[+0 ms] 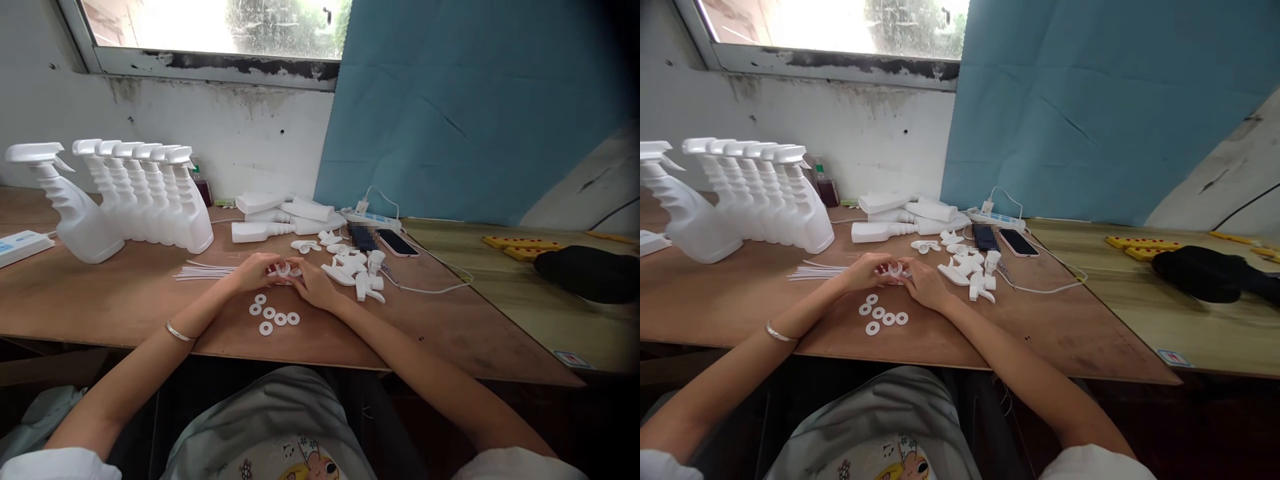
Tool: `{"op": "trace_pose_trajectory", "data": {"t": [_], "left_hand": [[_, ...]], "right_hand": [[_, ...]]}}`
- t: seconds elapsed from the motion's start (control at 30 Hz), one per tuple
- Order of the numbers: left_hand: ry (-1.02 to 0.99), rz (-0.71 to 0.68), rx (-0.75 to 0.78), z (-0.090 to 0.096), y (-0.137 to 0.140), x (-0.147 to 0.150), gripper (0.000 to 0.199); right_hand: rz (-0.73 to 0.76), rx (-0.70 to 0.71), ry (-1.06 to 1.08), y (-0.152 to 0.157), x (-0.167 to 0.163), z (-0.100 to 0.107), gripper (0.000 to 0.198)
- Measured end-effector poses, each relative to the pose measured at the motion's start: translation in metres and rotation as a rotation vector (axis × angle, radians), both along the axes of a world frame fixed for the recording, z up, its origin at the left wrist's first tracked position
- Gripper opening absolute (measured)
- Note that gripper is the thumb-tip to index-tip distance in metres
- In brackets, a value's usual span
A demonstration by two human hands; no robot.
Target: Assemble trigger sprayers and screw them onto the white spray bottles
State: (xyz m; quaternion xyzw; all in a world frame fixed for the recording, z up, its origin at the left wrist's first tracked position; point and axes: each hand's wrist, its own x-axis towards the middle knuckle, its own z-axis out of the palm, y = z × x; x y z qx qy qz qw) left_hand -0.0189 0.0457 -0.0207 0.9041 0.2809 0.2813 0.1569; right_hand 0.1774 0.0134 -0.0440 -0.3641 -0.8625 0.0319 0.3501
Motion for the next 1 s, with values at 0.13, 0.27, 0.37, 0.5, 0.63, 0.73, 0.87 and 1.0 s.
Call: {"op": "trace_pose_trajectory", "data": {"t": [0.13,0.27,0.37,0.5,0.63,0.73,0.87,1.0], "left_hand": [[0.084,0.023,0.014,0.003,-0.004,0.001,0.029],[0.135,0.016,-0.030,0.008,-0.009,0.002,0.035],[0.099,0.085,-0.067,0.017,-0.006,-0.008,0.042],[0.164,0.295,-0.056,0.033,0.008,-0.046,0.048],[0.480,0.332,-0.338,0.037,0.020,-0.080,0.044],[0.536,0.360,-0.402,0.032,0.025,-0.087,0.040],[0.532,0.365,-0.381,0.025,0.029,-0.086,0.025],[0.528,0.402,-0.310,0.025,0.028,-0.081,0.016]], "right_hand": [[-0.017,-0.005,-0.020,0.000,-0.001,0.001,0.025],[-0.039,-0.010,-0.042,0.000,-0.001,0.000,0.026],[-0.051,-0.013,-0.053,0.001,0.000,-0.001,0.027],[-0.078,-0.013,-0.052,0.002,0.001,-0.002,0.027],[-0.093,-0.018,-0.055,0.003,0.000,-0.002,0.027],[-0.100,-0.018,-0.050,0.003,0.000,-0.002,0.027],[-0.098,-0.026,-0.042,0.002,0.000,0.000,0.026],[-0.097,-0.031,-0.053,0.001,-0.001,0.001,0.026]]}}
